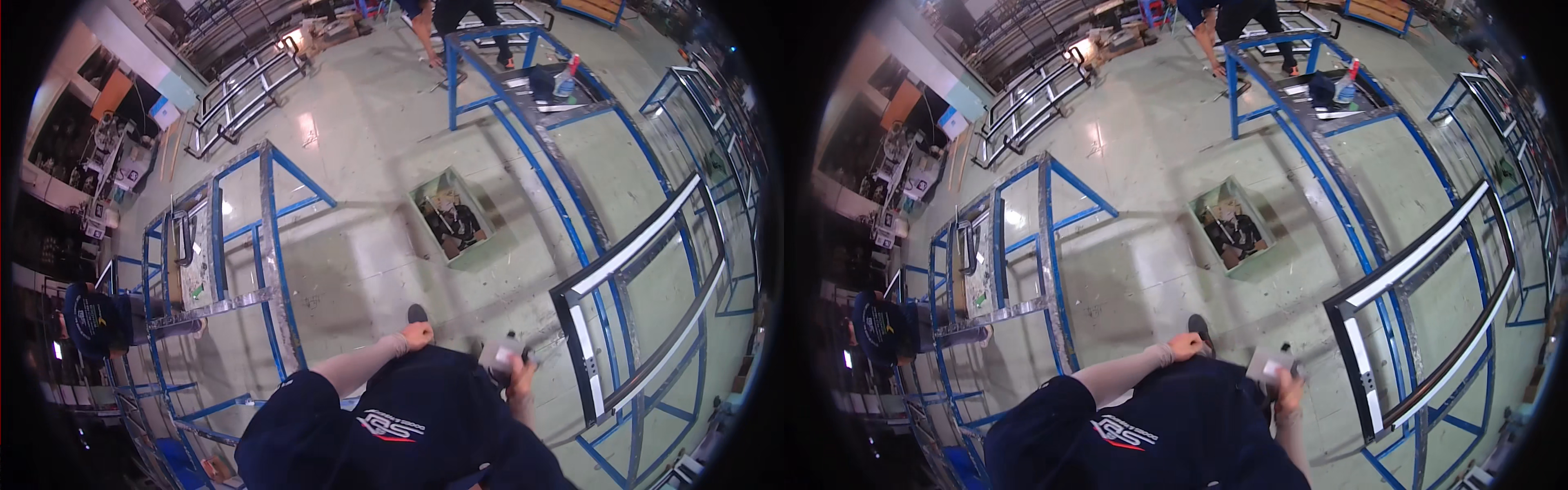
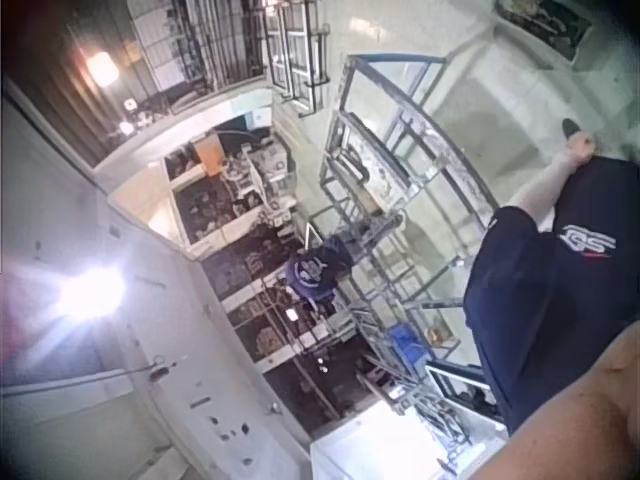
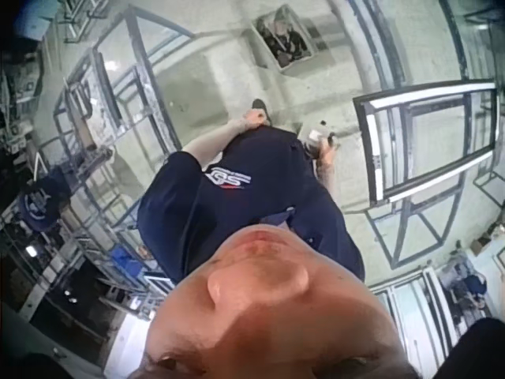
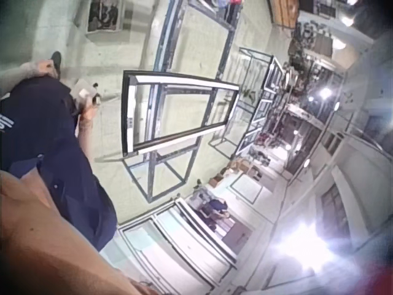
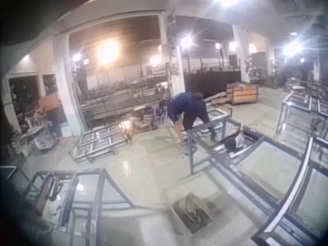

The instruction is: Assemble and secure metal window or door frames using clamps and manual handling.

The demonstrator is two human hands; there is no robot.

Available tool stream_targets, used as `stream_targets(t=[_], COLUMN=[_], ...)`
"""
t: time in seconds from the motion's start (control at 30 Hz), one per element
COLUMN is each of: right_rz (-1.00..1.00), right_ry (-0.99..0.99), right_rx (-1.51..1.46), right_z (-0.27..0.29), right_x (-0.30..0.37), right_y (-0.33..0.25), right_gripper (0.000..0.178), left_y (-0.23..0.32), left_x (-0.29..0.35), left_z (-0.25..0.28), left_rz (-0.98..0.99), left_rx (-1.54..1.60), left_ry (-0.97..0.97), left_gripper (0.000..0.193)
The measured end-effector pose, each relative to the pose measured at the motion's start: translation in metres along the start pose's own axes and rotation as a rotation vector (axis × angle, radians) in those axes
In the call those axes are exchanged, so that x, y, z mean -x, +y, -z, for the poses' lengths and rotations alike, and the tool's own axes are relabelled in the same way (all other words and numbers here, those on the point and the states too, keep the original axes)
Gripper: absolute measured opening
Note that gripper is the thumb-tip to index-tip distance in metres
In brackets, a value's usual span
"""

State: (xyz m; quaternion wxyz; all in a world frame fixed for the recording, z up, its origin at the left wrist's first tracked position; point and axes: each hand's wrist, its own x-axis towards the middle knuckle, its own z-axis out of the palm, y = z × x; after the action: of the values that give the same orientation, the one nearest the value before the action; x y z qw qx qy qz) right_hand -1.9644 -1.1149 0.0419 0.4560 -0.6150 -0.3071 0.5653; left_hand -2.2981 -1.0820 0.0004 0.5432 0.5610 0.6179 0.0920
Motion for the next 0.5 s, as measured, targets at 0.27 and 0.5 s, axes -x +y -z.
stream_targets(t=[0.27,0.5], right_rz=[-0.321,-0.340], right_ry=[-0.113,0.050], right_rx=[-0.004,0.021], right_z=[-0.213,-0.340], right_x=[-0.163,-0.344], right_y=[-0.111,-0.024], right_gripper=[0.035,0.040], left_y=[-0.056,-0.134], left_x=[0.028,0.045], left_z=[0.105,0.113], left_rz=[0.258,0.643], left_rx=[0.342,0.405], left_ry=[0.366,0.288], left_gripper=[0.044,0.060])
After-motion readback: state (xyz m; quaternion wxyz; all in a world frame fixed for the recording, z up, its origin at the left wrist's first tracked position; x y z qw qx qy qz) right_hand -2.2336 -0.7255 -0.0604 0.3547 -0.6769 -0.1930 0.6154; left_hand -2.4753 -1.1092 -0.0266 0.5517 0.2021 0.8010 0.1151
